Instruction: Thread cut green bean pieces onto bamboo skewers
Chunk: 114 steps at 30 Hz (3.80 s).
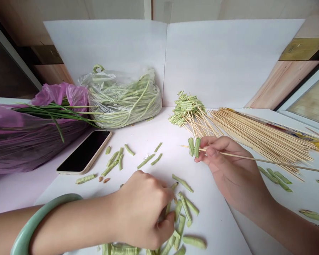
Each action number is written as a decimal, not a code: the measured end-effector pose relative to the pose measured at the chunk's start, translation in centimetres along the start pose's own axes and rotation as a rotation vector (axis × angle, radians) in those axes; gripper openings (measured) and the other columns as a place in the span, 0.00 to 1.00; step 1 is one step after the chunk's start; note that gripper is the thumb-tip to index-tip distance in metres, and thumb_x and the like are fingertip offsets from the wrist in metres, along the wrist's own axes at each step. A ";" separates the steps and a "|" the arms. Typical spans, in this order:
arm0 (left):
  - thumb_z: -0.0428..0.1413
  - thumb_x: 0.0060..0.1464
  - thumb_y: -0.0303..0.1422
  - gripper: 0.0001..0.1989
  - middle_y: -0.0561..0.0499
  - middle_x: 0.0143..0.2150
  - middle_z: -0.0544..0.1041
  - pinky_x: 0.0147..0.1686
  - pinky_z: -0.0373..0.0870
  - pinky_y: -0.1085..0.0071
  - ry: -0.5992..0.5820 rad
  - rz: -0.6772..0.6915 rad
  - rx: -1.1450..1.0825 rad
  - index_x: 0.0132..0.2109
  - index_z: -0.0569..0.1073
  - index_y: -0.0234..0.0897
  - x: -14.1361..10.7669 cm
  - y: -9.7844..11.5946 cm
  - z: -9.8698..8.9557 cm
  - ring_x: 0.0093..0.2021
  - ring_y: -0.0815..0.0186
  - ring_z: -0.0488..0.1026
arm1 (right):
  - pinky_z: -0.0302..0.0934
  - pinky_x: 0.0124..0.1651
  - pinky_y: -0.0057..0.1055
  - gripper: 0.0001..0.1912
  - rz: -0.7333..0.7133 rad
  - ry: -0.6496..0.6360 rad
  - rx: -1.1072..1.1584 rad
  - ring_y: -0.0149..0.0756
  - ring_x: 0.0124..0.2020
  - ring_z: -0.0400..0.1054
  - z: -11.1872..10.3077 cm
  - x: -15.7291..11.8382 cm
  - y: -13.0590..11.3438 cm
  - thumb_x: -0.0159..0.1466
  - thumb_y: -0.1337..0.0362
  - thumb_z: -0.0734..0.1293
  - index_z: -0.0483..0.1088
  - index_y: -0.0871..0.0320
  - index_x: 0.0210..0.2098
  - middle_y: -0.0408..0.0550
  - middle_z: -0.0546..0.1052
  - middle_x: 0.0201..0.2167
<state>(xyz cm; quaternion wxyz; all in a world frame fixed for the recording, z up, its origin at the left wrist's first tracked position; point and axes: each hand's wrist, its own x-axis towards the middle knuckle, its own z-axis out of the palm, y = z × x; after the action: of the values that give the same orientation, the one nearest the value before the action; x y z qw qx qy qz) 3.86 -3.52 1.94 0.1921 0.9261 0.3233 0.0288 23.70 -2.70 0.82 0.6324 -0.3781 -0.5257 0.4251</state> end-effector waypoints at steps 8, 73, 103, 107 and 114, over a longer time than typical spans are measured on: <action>0.51 0.52 0.30 0.08 0.55 0.22 0.68 0.23 0.59 0.77 0.203 -0.109 -0.461 0.26 0.67 0.36 1.4 -1.7 -0.2 0.21 0.73 0.62 | 0.64 0.36 0.29 0.07 -0.042 -0.028 -0.001 0.28 0.29 0.68 -0.4 0.1 0.3 0.57 0.61 0.71 0.71 0.54 0.24 0.41 0.73 0.30; 0.64 0.47 0.32 0.09 0.48 0.28 0.79 0.31 0.72 0.75 0.337 -0.137 -1.644 0.29 0.74 0.30 2.5 -3.0 0.6 0.26 0.70 0.75 | 0.60 0.25 0.28 0.10 -0.073 -0.190 -0.122 0.30 0.21 0.61 1.1 -1.5 0.7 0.62 0.65 0.64 0.63 0.54 0.24 0.40 0.68 0.20; 0.60 0.50 0.35 0.09 0.51 0.23 0.74 0.26 0.66 0.75 0.304 -0.100 -1.120 0.28 0.74 0.32 1.3 -2.4 0.7 0.24 0.71 0.67 | 0.61 0.25 0.27 0.10 -0.171 -0.155 -0.251 0.30 0.24 0.66 0.3 -0.9 -0.4 0.60 0.69 0.66 0.68 0.55 0.22 0.44 0.76 0.26; 0.58 0.52 0.34 0.09 0.53 0.22 0.69 0.21 0.60 0.77 0.201 0.008 -0.740 0.33 0.76 0.31 0.8 -2.3 0.4 0.21 0.73 0.60 | 0.58 0.26 0.30 0.09 -0.215 -0.056 -0.212 0.31 0.25 0.65 -0.4 -0.3 -0.5 0.60 0.67 0.67 0.68 0.53 0.23 0.42 0.75 0.26; 0.56 0.54 0.32 0.10 0.46 0.28 0.69 0.27 0.63 0.73 -0.014 0.367 -0.284 0.37 0.77 0.29 0.9 -1.8 -0.2 0.27 0.66 0.64 | 0.58 0.23 0.26 0.10 -0.212 -0.127 -0.244 0.28 0.24 0.65 0.0 -0.4 -0.3 0.60 0.71 0.65 0.67 0.56 0.22 0.43 0.75 0.26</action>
<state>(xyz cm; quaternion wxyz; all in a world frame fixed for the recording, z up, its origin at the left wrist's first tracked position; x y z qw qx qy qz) 3.47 -1.59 1.37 0.3143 0.9333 0.1407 0.1022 23.74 -3.19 1.00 0.5886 -0.3671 -0.6491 0.3121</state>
